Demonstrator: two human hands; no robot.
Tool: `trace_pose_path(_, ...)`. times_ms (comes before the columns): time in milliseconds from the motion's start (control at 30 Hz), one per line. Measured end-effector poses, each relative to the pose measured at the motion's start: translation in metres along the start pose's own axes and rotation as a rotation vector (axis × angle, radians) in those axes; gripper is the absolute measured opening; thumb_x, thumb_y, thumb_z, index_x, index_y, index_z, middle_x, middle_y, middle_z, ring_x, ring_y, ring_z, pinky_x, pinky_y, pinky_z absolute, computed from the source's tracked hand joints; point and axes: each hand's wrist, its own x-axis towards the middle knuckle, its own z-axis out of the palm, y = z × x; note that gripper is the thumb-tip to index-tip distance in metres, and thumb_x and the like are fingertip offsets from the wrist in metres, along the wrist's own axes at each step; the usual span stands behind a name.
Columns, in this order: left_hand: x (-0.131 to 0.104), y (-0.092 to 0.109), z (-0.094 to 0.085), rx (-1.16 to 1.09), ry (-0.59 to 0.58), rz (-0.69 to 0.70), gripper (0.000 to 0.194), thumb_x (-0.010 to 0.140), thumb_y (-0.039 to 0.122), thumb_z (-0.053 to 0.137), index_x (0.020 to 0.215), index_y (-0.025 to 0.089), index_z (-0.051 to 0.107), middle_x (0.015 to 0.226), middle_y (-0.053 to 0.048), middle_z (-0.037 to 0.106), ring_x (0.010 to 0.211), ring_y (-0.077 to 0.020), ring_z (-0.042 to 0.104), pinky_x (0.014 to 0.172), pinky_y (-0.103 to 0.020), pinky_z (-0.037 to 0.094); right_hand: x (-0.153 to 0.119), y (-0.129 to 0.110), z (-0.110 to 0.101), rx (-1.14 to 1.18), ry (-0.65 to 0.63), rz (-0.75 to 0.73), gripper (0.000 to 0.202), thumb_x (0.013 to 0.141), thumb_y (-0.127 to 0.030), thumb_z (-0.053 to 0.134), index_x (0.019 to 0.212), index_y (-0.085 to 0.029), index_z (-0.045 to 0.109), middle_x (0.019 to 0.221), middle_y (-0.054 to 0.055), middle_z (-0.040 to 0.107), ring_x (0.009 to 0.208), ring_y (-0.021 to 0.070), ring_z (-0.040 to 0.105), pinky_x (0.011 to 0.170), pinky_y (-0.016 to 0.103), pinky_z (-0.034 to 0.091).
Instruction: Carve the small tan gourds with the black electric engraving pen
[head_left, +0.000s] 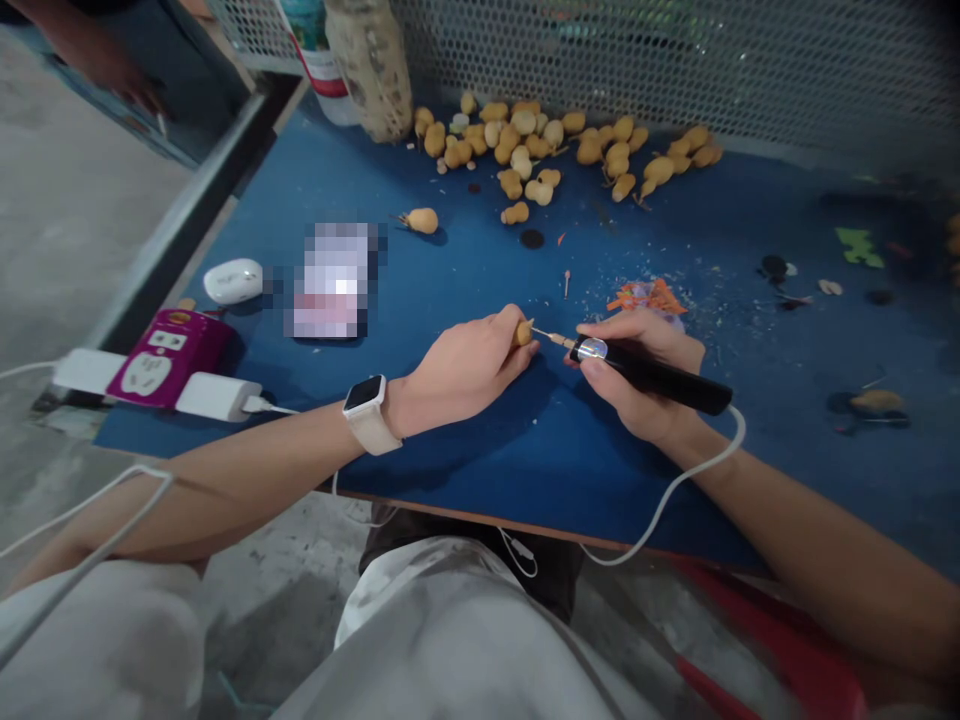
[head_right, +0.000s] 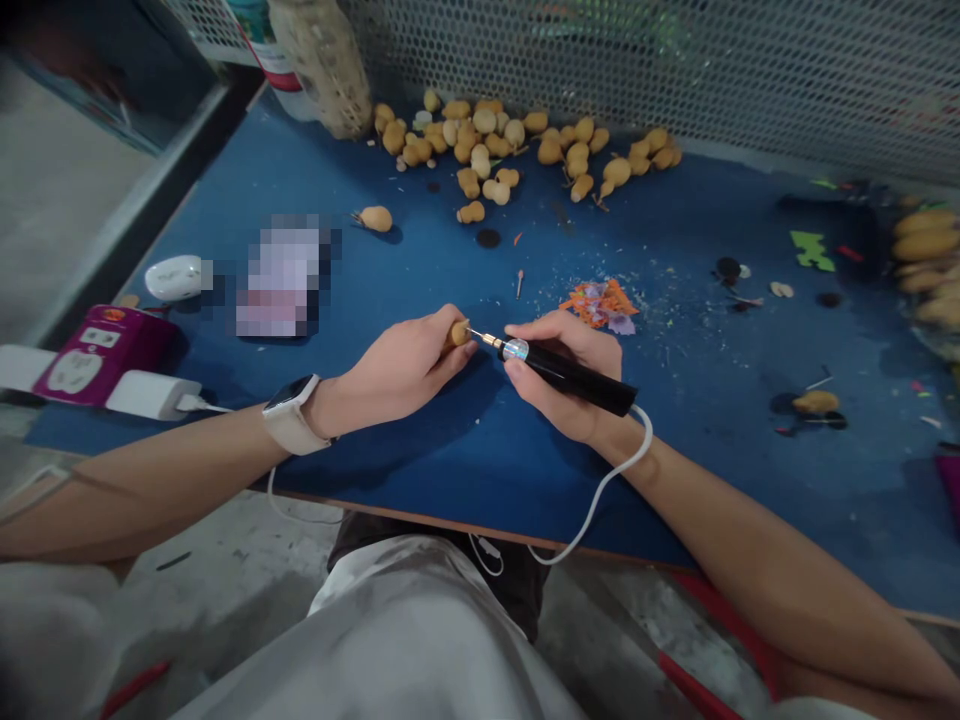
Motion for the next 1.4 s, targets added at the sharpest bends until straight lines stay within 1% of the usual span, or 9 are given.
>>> trace_pose_path(133, -0.001, 0.0, 0.0, -0.012, 0.004, 0.006, 0.021, 0.118, 0.027, 0.054, 0.101, 0.026, 0.041, 0.092, -0.004, 0.069, 0.065, -0.0171, 0.052, 0.063, -0.033, 0.034, -0.001, -0.002, 0.001, 0.003, -0.005, 0.061, 0.013, 0.101, -0.04, 0.091, 0.113, -0.034, 0.088, 0.094, 0.002, 0.088, 0.073, 0.022, 0.083, 0.065, 0.038, 0.068)
trace_pose_path(333, -0.001, -0.001, 0.0, -0.033, 0.036, 0.023, 0.019, 0.119, 0.033, 0.054, 0.103, 0.026, 0.044, 0.093, -0.005, 0.071, 0.066, -0.0185, 0.056, 0.062, -0.033, 0.035, -0.002, -0.001, 0.003, 0.012, 0.108, 0.144, 0.025, 0.101, -0.059, 0.088, 0.106, -0.035, 0.087, 0.085, 0.004, 0.083, 0.068, 0.025, 0.081, 0.062, 0.044, 0.069)
trace_pose_path(567, -0.001, 0.0, 0.001, -0.045, 0.035, 0.018, 0.021, 0.117, 0.03, 0.055, 0.102, 0.026, 0.042, 0.093, -0.004, 0.069, 0.066, -0.0177, 0.054, 0.064, -0.033, 0.034, -0.001, -0.001, 0.005, 0.056, 0.087, 0.137, 0.015, 0.102, -0.048, 0.09, 0.108, -0.034, 0.088, 0.087, 0.003, 0.085, 0.068, 0.0233, 0.083, 0.06, 0.039, 0.068)
trace_pose_path(700, 0.0, 0.001, 0.0, -0.107, 0.028, -0.011, 0.026, 0.115, 0.028, 0.056, 0.099, 0.027, 0.036, 0.089, -0.001, 0.062, 0.066, -0.0167, 0.047, 0.064, -0.033, 0.031, -0.003, 0.003, 0.005, 0.061, 0.099, 0.141, 0.022, 0.102, -0.054, 0.09, 0.108, -0.034, 0.088, 0.084, 0.003, 0.085, 0.066, 0.0236, 0.082, 0.061, 0.04, 0.067)
trace_pose_path(800, 0.0, 0.001, -0.002, -0.222, 0.026, 0.013, 0.025, 0.114, 0.031, 0.057, 0.098, 0.027, 0.039, 0.084, 0.001, 0.057, 0.066, -0.0161, 0.047, 0.065, -0.033, 0.031, -0.004, 0.008, 0.005, 0.15, 0.084, 0.212, 0.026, 0.1, -0.058, 0.091, 0.108, -0.034, 0.087, 0.082, 0.002, 0.084, 0.069, 0.0256, 0.083, 0.066, 0.043, 0.071)
trace_pose_path(967, -0.007, 0.006, -0.004, -0.567, -0.025, 0.126, 0.031, 0.116, 0.044, 0.054, 0.092, 0.026, 0.045, 0.08, 0.004, 0.051, 0.069, -0.0137, 0.046, 0.067, -0.031, 0.037, -0.001, 0.011, 0.012, 0.401, 0.08, 0.313, 0.034, 0.093, -0.062, 0.093, 0.107, -0.033, 0.083, 0.09, 0.001, 0.085, 0.082, 0.0286, 0.088, 0.077, 0.048, 0.076)
trace_pose_path(1067, -0.012, 0.011, 0.0, -0.711, -0.038, 0.099, 0.037, 0.117, 0.051, 0.053, 0.092, 0.025, 0.046, 0.08, 0.003, 0.05, 0.071, -0.0136, 0.043, 0.066, -0.031, 0.038, 0.001, 0.009, 0.014, 0.484, 0.106, 0.362, 0.03, 0.095, -0.06, 0.089, 0.109, -0.034, 0.082, 0.091, 0.0, 0.085, 0.086, 0.0289, 0.09, 0.078, 0.046, 0.076)
trace_pose_path(1267, -0.011, 0.011, 0.006, -0.62, 0.012, 0.038, 0.032, 0.114, 0.043, 0.061, 0.092, 0.024, 0.048, 0.081, 0.004, 0.054, 0.071, -0.0123, 0.047, 0.066, -0.03, 0.041, 0.002, 0.007, 0.004, 0.441, 0.145, 0.365, 0.038, 0.1, -0.071, 0.076, 0.111, -0.035, 0.076, 0.093, 0.002, 0.086, 0.095, 0.0318, 0.091, 0.08, 0.048, 0.075)
trace_pose_path(1400, -0.011, 0.007, 0.001, -0.634, 0.007, 0.05, 0.021, 0.116, 0.038, 0.052, 0.1, 0.025, 0.049, 0.086, 0.002, 0.055, 0.072, -0.0139, 0.049, 0.068, -0.032, 0.044, 0.004, 0.008, 0.006, 0.488, 0.149, 0.377, 0.036, 0.101, -0.069, 0.076, 0.106, -0.033, 0.073, 0.086, 0.001, 0.083, 0.081, 0.0284, 0.088, 0.072, 0.044, 0.072)
